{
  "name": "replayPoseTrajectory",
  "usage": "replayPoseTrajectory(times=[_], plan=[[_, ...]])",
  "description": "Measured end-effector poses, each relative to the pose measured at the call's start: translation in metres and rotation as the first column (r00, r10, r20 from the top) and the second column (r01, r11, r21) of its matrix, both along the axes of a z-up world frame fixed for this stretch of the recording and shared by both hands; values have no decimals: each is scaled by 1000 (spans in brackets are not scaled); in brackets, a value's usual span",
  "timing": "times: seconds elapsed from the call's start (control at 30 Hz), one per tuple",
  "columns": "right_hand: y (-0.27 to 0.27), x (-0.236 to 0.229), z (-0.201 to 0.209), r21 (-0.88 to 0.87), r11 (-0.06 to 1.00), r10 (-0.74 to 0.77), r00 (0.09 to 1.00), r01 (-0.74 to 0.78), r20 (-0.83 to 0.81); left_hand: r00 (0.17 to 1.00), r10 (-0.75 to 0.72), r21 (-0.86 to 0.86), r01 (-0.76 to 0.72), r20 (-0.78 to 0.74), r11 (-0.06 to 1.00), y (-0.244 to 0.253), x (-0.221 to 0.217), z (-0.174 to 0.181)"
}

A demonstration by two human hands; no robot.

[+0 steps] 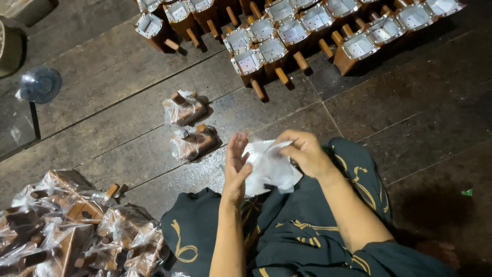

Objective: The person places small wooden components into plastic bags and seals them by hand, one at a time, while sitting on the floor.

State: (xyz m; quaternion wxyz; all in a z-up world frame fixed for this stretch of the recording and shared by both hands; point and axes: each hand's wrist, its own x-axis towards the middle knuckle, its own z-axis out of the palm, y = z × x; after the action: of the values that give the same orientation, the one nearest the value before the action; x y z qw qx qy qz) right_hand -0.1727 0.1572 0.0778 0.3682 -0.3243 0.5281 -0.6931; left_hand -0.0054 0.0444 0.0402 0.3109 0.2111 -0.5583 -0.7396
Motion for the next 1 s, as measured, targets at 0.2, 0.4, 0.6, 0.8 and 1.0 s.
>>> replayPoseTrajectory(times=[0.2,0.4,0.6,0.8,1.0], plan=[[-1,-4,-2,26,998,54,992,-57,117,988,115,72,-122,99,990,-4,-3,-21],[1,-12,-18,19,976,218,973,-217,-72,965,79,-228,-21,249,973,-16,-2,30],[-26,13,2,35,999,-40,885,26,464,997,71,379,-50,-40,924,-20,-1,-19],[-20,-2,-23,98,965,-242,683,243,689,836,-191,419,-51,514,907,31,19,-34],[-17,-19,-58,78,959,-265,755,274,600,852,281,808,242,-442,537,13,13,-36]])
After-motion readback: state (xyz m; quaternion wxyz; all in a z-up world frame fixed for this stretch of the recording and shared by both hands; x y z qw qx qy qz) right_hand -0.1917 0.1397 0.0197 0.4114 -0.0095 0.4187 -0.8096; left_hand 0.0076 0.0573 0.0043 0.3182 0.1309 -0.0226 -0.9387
